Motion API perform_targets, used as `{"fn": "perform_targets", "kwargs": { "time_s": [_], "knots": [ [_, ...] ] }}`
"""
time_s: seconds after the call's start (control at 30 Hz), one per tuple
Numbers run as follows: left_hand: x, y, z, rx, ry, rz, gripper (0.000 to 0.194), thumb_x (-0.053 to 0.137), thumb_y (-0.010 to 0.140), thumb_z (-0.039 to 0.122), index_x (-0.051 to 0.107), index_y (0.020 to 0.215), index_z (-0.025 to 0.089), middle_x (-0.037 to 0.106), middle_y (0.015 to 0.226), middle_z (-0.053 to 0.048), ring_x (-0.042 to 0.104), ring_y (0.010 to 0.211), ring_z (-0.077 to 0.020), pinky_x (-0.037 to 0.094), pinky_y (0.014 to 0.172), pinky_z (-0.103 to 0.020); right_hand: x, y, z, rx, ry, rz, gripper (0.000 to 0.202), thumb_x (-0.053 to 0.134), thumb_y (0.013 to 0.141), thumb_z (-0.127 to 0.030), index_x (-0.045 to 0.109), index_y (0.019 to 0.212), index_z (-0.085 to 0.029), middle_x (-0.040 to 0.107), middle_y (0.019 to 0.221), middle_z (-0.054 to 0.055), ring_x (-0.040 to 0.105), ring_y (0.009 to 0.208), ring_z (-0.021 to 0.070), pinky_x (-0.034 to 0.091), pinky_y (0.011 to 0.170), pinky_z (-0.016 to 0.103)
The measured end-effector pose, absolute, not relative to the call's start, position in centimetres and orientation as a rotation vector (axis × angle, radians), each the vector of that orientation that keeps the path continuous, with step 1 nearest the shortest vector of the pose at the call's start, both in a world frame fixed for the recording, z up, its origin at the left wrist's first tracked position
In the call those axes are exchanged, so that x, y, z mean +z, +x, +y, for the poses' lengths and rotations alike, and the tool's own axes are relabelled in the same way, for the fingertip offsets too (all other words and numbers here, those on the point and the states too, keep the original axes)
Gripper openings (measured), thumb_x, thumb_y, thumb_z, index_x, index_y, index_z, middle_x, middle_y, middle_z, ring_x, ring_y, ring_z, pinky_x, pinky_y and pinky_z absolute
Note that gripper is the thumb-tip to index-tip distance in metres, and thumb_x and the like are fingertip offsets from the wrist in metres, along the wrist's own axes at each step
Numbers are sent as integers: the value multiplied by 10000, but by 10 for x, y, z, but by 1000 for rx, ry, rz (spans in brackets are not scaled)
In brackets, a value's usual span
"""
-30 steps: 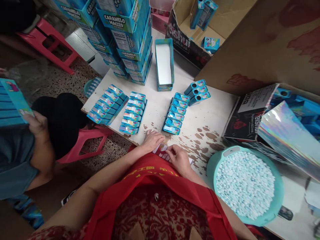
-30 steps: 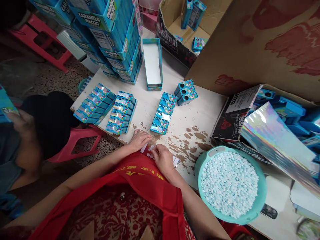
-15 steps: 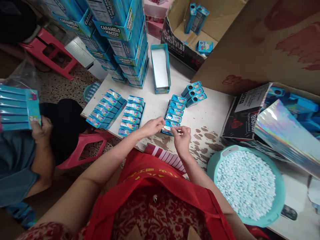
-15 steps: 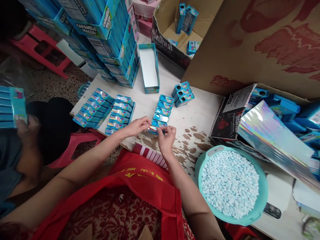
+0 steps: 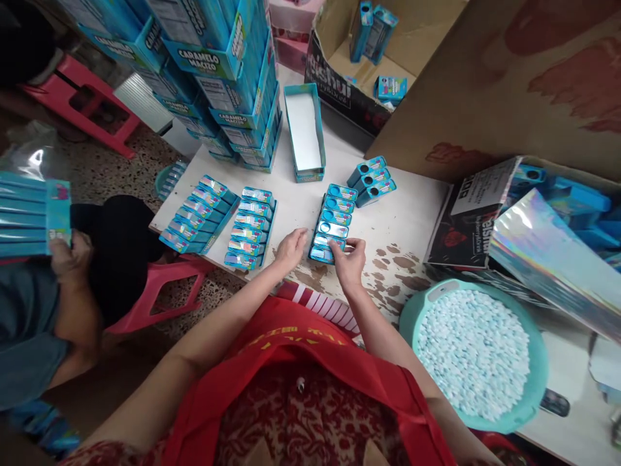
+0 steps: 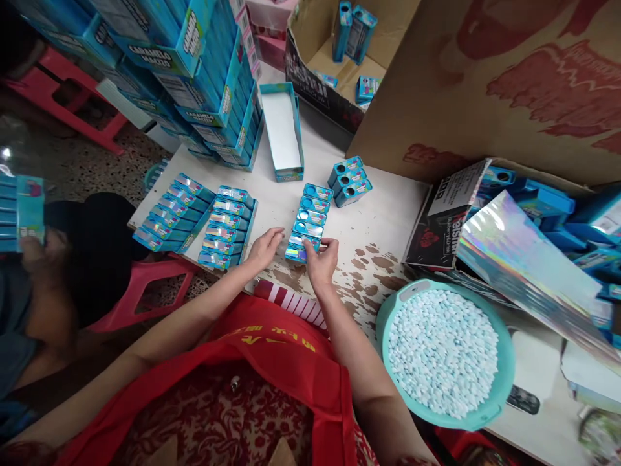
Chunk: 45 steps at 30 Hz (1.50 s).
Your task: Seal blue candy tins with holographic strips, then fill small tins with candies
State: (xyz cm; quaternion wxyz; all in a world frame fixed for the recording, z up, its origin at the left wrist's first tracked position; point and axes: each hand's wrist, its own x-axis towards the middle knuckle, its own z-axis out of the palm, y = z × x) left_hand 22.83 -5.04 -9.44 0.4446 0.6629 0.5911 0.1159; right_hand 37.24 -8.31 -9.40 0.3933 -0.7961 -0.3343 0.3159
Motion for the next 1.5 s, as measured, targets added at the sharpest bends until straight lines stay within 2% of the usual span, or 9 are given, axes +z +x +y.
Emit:
{"fn": "perform_targets", "kwargs": {
  "time_s": [0.2, 0.37, 0.5, 0.67, 0.8, 0.9, 1.07, 1.3, 1.5],
  "knots": [
    [-83, 220, -68, 77, 1583, 1307, 633, 307, 875, 598, 444, 1337, 187, 379, 1460, -109, 275, 1372, -295, 252, 1089, -440, -92, 380, -78, 766, -2069, -886, 251, 608, 695, -378, 479, 806, -194, 540, 731, -14, 493, 632, 145, 410, 640, 292],
    [-80, 184, -82, -22, 1657, 1039, 428, 504, 818, 486, 644, 1084, 181, 649, 1150, -68, 569, 1068, -222, 405, 908, -287, -73, 382, -117, 597, -1910, -1129, 184, 496, 839, -334, 532, 933, -180, 566, 925, 55, 521, 746, 158, 442, 664, 299],
    [-88, 181, -102, -117, 1717, 1101, 287, 468, 844, 319, 692, 766, 158, 682, 740, -40, 592, 736, -176, 399, 686, -249, -76, 368, -158, 748, -1760, -1699, 185, 490, 883, -323, 621, 943, -207, 566, 842, 49, 539, 797, 183, 467, 709, 311],
    [-103, 193, -101, -171, 1748, 1229, 292, 466, 834, 308, 693, 737, 154, 657, 682, -38, 546, 648, -156, 333, 588, -238, -98, 358, -176, 829, -1756, -2207, 309, 512, 872, -264, 606, 1162, -219, 597, 1002, 102, 542, 918, 235, 491, 765, 345],
    [-106, 196, -96, -268, 1724, 1295, 298, 463, 829, 323, 701, 769, 155, 665, 704, -45, 547, 652, -153, 312, 563, -233, -99, 359, -177, 822, -1640, -2382, 296, 538, 853, -215, 622, 1138, -211, 597, 1141, 115, 541, 977, 249, 482, 823, 371],
    [-107, 199, -94, -270, 1717, 1311, 305, 454, 835, 330, 705, 782, 166, 669, 714, -44, 564, 678, -160, 320, 566, -235, -96, 360, -176, 791, -1632, -2336, 201, 572, 834, -225, 659, 1015, -218, 594, 1164, 102, 542, 1001, 250, 476, 837, 368],
    [-114, 198, -95, -237, 1750, 1253, 304, 446, 856, 319, 707, 805, 172, 684, 741, -40, 591, 727, -168, 371, 624, -242, -86, 356, -171, 945, -1755, -2128, 105, 544, 839, -216, 630, 780, -219, 652, 783, 57, 579, 798, 216, 462, 716, 327],
    [-78, 183, -112, 316, 1910, 1151, 304, 490, 870, 365, 646, 1087, 218, 641, 1154, -52, 485, 1129, -210, 328, 989, -358, -47, 359, -165, 1313, -1773, -1521, 160, 551, 818, -329, 577, 721, -204, 595, 621, -13, 508, 557, 127, 410, 571, 248],
    [-47, 189, -98, 149, 1497, 1058, 255, 440, 857, 298, 653, 858, 158, 647, 779, -11, 565, 762, -144, 438, 721, -244, -30, 364, -143, 1240, -1733, -1143, 240, 626, 753, -420, 588, 699, -189, 594, 625, -18, 501, 563, 120, 410, 565, 250]
  ]
}}
